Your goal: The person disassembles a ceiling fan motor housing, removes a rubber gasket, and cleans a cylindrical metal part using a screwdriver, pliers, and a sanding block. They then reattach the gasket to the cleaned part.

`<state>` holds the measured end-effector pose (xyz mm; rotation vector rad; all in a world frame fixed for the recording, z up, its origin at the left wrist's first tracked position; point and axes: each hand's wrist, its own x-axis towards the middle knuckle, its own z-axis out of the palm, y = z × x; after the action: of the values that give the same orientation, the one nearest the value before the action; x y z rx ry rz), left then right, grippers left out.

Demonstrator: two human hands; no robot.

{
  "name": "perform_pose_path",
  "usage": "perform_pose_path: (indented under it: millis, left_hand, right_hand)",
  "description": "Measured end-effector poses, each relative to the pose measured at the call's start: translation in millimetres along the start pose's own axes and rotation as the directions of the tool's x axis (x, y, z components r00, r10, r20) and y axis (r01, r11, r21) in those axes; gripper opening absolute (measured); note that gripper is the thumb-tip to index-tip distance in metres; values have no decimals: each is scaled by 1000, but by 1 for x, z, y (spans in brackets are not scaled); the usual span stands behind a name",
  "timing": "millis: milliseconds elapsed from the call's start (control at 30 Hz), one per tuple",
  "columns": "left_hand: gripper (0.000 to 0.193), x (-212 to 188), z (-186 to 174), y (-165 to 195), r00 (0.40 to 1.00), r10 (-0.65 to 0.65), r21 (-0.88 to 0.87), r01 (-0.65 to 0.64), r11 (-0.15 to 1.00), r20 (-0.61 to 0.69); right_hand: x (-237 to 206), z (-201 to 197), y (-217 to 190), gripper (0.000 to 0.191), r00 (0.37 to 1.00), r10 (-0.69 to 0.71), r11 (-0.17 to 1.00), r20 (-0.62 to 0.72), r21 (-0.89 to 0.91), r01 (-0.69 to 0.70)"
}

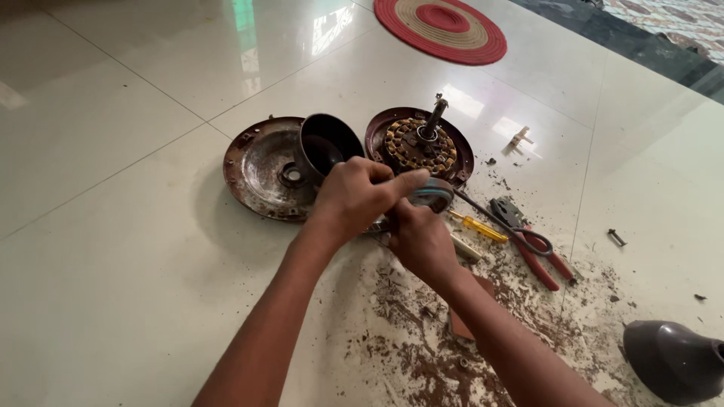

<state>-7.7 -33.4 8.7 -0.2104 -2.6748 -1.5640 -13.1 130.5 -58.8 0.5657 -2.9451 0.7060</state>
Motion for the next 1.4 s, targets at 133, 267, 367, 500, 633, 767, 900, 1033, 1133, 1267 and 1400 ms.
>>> perform_pose_path:
  millis: [133, 267, 367, 500, 633, 767, 900, 1033, 1133, 1267, 1400]
  left_hand:
    - [75, -3, 0, 4, 1000, 15, 210, -16, 978, 7]
    - [75, -6, 2, 2, 998, 45, 172, -36, 984, -50]
    - [75, -5, 4, 1, 997, 18, 185, -5, 983, -69]
    - [75, -3, 5, 2, 993, 25, 166, -6, 986, -117]
    - [75, -4, 8, 1, 993, 5, 178, 16, 984, -115]
    - [76, -4, 12, -3, 986, 88, 161, -66, 985, -138]
    - [77, -2, 14, -5, 986, 78, 211, -46, 976, -147]
    - [73, -3, 12, -3, 977, 104, 137, -79, 987, -184]
    - [80, -5, 11, 1, 983, 74, 223, -36, 974, -167]
    - [78, -6, 10, 7, 980, 84, 194, -49, 980, -181]
    - [76, -7, 8, 11, 986, 52, 220, -17, 975, -155]
  right_hand:
    - [0, 2, 8, 12, 996, -12, 995, -87, 98, 21]
    - [-8, 13, -7, 14, 985, 114, 977, -129, 192, -88]
    - [-16, 21, -25, 18, 968, 114, 962, -222, 269, -51]
    - [-16, 23, -26, 16, 989, 45, 997, -143, 70, -35]
    - [-15, 27, -14, 16, 986, 108, 994, -124, 48, -102]
    - [-17, 29, -10, 36, 992, 129, 988, 3, 82, -129]
    - [-16, 25, -15, 11, 995, -43, 984, -93, 167, 58]
    - [-13, 23, -17, 30, 980, -57, 998, -193, 18, 62]
    - [-14, 24, -15, 2, 984, -159, 985, -78, 52, 163]
    - [-15, 20, -8, 20, 995, -65, 993, -78, 89, 72]
    - [-18, 12, -3, 15, 994, -108, 940, -26, 324, 110]
